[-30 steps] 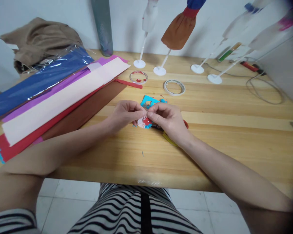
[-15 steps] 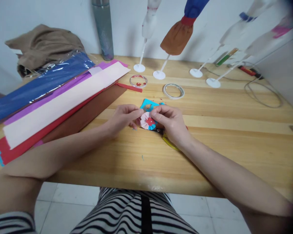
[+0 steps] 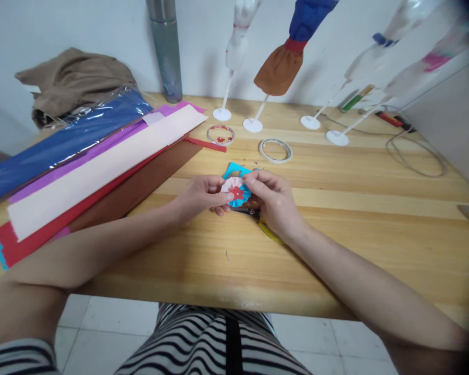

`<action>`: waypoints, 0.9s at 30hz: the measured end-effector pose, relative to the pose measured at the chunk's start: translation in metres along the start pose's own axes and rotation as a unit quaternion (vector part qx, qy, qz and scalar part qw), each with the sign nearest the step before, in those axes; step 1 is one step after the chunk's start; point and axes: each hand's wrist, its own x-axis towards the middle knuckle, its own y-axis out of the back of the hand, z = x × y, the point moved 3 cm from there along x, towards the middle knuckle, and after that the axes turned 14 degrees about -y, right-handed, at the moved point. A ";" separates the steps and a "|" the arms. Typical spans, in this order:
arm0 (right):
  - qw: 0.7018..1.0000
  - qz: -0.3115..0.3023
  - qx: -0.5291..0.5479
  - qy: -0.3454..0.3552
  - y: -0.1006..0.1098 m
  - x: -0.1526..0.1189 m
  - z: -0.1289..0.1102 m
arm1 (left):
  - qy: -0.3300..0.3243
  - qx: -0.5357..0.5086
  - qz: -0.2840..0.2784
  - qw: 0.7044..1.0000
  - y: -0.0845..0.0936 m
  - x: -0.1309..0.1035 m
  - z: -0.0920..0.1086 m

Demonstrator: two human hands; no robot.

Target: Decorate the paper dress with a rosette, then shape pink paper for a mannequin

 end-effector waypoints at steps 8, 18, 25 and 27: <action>0.999 -0.016 -0.025 0.025 -0.001 -0.002 -0.006 | -0.022 -0.059 0.039 0.997 0.008 0.002 -0.003; 0.998 0.002 -0.059 0.013 -0.005 0.001 -0.012 | -0.042 -0.097 0.062 0.992 0.009 0.003 0.003; 0.997 -0.015 -0.075 0.026 -0.005 0.001 -0.014 | -0.018 -0.109 0.053 0.992 0.011 0.004 0.003; 0.997 -0.024 -0.071 0.027 -0.007 0.000 -0.013 | -0.014 -0.099 0.045 0.994 0.011 0.004 0.003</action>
